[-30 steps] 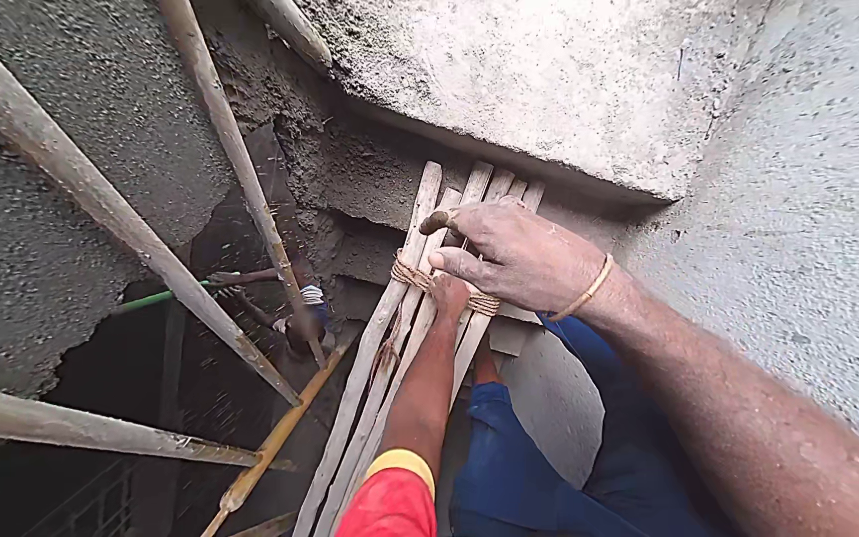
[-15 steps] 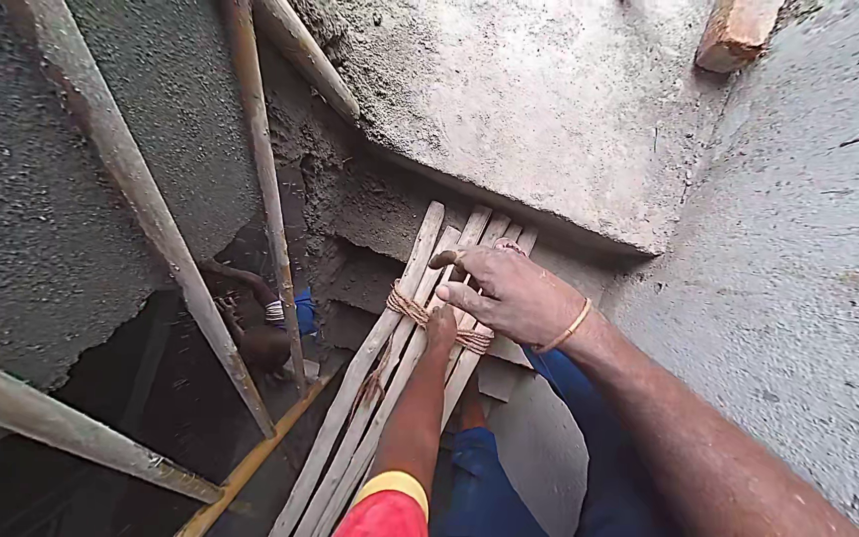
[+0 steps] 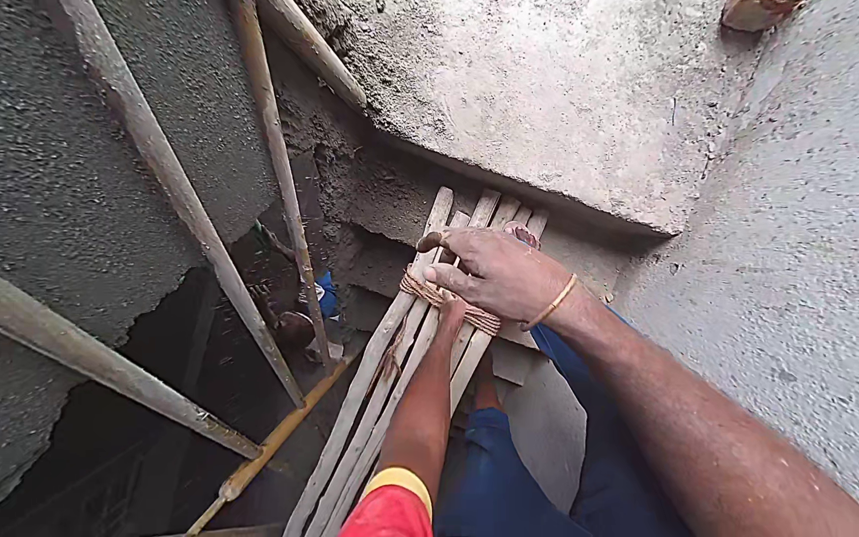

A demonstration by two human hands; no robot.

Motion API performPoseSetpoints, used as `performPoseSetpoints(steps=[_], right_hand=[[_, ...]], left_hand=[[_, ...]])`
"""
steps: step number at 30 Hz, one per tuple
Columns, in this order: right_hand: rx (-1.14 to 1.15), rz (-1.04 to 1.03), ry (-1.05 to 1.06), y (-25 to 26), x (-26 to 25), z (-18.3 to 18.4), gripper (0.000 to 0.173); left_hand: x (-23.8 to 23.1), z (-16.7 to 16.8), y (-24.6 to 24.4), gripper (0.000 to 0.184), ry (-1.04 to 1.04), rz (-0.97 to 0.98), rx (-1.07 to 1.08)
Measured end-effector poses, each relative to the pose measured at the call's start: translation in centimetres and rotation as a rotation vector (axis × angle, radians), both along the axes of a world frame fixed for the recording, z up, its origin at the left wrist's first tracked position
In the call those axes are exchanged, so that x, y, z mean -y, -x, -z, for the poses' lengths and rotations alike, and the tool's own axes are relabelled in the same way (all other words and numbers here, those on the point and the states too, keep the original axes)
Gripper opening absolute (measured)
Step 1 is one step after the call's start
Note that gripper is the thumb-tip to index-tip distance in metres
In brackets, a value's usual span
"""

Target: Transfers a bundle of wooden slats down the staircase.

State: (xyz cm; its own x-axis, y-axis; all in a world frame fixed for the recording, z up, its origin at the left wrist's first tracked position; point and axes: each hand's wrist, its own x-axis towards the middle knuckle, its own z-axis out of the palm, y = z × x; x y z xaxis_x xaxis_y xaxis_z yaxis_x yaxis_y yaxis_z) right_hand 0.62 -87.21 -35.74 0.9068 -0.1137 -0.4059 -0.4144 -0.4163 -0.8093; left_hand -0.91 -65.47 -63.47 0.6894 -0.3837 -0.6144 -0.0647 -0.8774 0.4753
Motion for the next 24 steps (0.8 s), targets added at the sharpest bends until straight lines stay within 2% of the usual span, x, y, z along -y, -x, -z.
performPoseSetpoints(steps=[1,2,4,5,8,10,11,12,14,15,17,19,21,24], right_hand=[[0.012,0.004,0.0,-0.1,-0.2,-0.1,0.04],[0.019,0.006,-0.004,0.1,-0.4,-0.3,0.04],[0.054,0.012,0.026,0.0,-0.5,-0.1,0.038],[0.06,0.023,0.033,0.1,-0.7,0.0,0.037],[0.032,0.004,0.058,0.1,-0.4,0.7,0.04],[0.037,-0.015,0.047,0.1,-0.4,1.0,0.041],[0.039,-0.019,0.034,-0.1,-0.3,1.1,0.04],[0.031,-0.027,0.012,-0.2,-0.3,1.2,0.04],[0.024,-0.036,-0.022,-0.4,-0.3,1.6,0.041],[0.027,-0.03,-0.028,-0.5,-0.2,1.7,0.041],[0.03,-0.014,-0.025,-0.6,0.1,1.7,0.042],[0.05,-0.003,-0.007,-0.5,0.5,1.9,0.04],[0.051,-0.016,0.001,-0.6,0.8,2.2,0.04],[0.038,-0.035,0.007,-1.2,0.7,2.0,0.04]], left_hand=[[-3.3,2.9,0.1,0.043,0.134,-0.072,-0.066],[-6.1,3.2,-0.1,0.041,0.178,-0.087,-0.227],[-10.3,2.5,-0.6,0.045,0.277,-0.075,-0.359],[-11.9,1.8,-0.5,0.048,0.256,-0.032,-0.387],[-11.2,1.9,-1.4,0.047,-0.05,0.236,-0.473],[-7.7,1.9,-2.1,0.055,-0.253,0.431,-0.608],[-5.5,1.7,-2.3,0.054,-0.26,0.481,-0.63],[-3.7,1.1,-2.2,0.053,-0.213,0.471,-0.627],[-2.4,-0.5,-1.7,0.052,-0.044,0.278,-0.581],[-3.8,-0.7,-1.1,0.047,0.059,0.163,-0.535],[-9.9,-2.1,0.8,0.046,0.186,0.044,-0.482],[-17.3,-4.2,2.0,0.054,0.287,0.075,-0.473],[-21.7,-7.0,1.5,0.059,0.346,0.152,-0.456],[-21.9,-11.6,0.0,0.046,0.458,0.355,-0.36]])
